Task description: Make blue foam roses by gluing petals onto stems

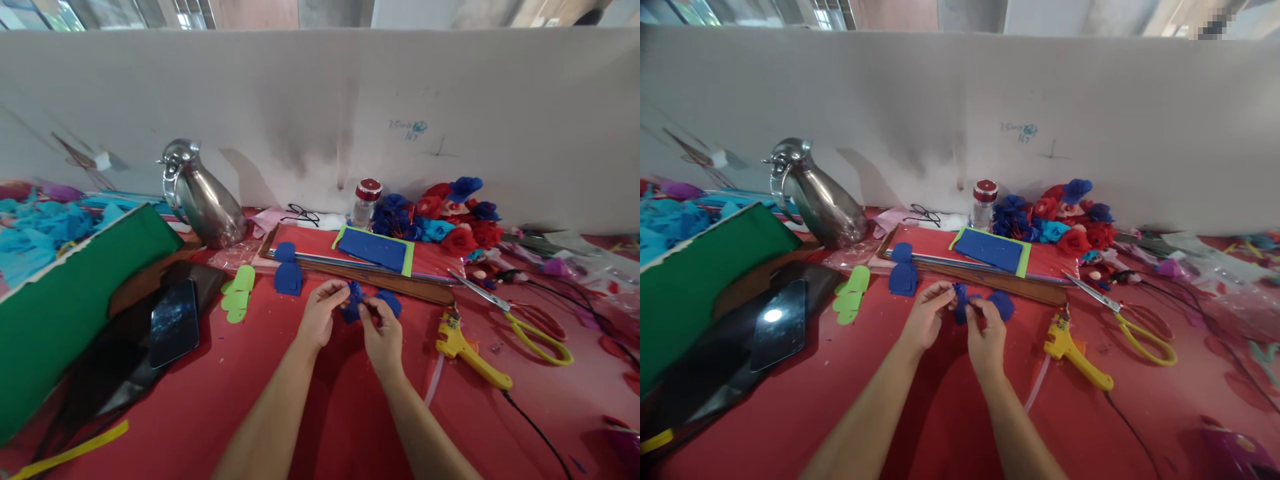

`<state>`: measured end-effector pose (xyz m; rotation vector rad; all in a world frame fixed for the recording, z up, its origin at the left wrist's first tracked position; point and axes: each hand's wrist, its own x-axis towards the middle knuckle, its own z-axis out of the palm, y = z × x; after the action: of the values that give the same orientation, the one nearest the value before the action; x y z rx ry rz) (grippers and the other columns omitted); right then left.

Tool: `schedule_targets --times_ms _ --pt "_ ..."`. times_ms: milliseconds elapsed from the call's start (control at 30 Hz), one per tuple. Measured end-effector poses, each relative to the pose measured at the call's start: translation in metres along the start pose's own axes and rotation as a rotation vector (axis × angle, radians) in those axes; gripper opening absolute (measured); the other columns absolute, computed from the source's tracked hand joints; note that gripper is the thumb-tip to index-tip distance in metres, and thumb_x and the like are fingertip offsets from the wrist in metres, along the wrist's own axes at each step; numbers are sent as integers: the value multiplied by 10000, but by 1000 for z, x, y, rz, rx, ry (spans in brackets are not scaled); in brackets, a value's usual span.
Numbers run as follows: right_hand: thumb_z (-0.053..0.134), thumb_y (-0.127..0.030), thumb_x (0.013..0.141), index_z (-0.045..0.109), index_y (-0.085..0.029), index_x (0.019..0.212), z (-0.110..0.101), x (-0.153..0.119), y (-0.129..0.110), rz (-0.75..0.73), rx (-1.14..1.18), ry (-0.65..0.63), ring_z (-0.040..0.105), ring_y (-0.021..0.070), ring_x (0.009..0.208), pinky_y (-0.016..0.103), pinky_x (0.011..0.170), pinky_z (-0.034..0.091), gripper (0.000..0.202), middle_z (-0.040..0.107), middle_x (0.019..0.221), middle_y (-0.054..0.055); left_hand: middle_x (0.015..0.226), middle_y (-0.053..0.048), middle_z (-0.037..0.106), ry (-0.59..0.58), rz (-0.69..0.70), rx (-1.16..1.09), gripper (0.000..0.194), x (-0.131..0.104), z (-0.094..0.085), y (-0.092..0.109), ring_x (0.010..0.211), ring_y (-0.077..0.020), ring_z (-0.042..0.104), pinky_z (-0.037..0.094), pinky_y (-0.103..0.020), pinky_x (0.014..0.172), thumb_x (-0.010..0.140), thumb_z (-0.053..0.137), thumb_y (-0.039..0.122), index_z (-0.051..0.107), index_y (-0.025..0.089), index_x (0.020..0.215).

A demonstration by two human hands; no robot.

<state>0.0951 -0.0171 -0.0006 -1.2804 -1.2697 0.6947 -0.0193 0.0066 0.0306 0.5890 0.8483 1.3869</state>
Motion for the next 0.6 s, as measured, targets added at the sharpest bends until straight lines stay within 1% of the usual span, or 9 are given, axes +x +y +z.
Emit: schedule_targets --times_ms 100,300,433,600 --pt "571 -337 824 648 -197 847 0 0 4 -36 -24 -9 599 189 820 327 774 470 162 667 872 55 595 26 577 -26 -67 -41 229 0 -2 4 533 -64 479 359 -209 549 526 793 222 628 146 666" --pt "572 -317 831 648 -198 871 0 -1 9 -51 -35 -17 602 190 843 335 803 467 146 669 885 57 636 14 609 -88 -161 -87 222 1 -8 7 554 -69 522 403 -217 603 553 786 188 647 134 717" --pt "567 -306 836 649 -202 858 -2 0 10 -80 -45 -29 603 187 837 327 791 471 135 673 868 52 649 8 626 -98 -161 -98 196 1 -8 7 575 -71 537 406 -214 625 575 778 177 654 135 720" --pt "558 -309 844 646 -198 867 -3 0 9 -79 -71 -42 597 183 822 319 777 467 143 666 866 50 644 19 615 -98 -167 -96 192 1 -9 8 582 -71 544 409 -211 633 589 774 167 632 139 716"
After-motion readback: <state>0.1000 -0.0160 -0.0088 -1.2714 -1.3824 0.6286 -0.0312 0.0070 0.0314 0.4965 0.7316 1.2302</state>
